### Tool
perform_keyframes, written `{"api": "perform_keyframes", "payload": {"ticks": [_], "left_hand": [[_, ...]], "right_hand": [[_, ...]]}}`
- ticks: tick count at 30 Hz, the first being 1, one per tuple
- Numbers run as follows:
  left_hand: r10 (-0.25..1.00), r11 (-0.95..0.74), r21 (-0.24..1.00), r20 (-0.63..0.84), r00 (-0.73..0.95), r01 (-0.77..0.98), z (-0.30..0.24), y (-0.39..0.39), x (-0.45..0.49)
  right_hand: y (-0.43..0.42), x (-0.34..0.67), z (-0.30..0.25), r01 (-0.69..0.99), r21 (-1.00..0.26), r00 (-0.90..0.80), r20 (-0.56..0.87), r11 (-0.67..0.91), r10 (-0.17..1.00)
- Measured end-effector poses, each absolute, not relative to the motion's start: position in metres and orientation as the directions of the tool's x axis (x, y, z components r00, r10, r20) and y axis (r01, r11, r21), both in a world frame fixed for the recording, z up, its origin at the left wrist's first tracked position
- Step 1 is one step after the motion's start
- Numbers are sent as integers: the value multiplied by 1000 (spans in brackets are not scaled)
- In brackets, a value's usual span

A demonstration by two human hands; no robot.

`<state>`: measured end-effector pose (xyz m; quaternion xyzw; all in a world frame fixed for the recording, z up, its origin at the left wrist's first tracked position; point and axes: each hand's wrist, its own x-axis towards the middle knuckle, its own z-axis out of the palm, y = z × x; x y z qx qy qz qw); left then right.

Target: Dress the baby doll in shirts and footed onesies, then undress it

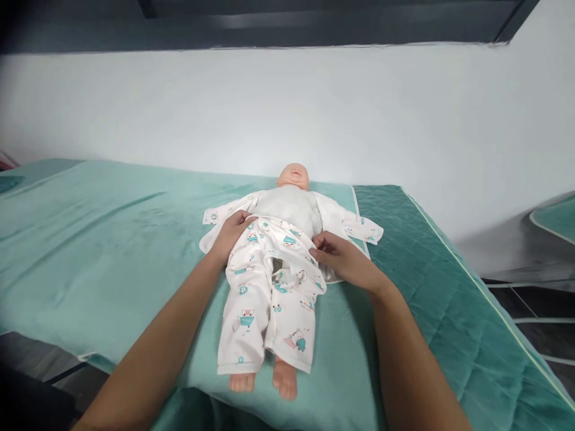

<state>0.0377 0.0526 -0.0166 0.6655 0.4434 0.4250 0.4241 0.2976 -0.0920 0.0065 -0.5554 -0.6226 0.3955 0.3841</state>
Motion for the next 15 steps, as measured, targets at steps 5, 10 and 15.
{"api": "perform_keyframes", "payload": {"ticks": [5, 10, 15], "left_hand": [[948, -261, 939, 206, 243, 224, -17, 52, 37], [964, -251, 942, 223, 142, 225, -14, 49, 37], [971, -215, 958, 189, 148, 189, -12, 46, 36]], "right_hand": [[-93, 299, 3, 386, -922, -145, -17, 40, 989], [-82, 299, -12, 483, -875, 199, 153, 39, 968], [-70, 291, -21, 579, -816, 418, 311, 14, 854]]}}
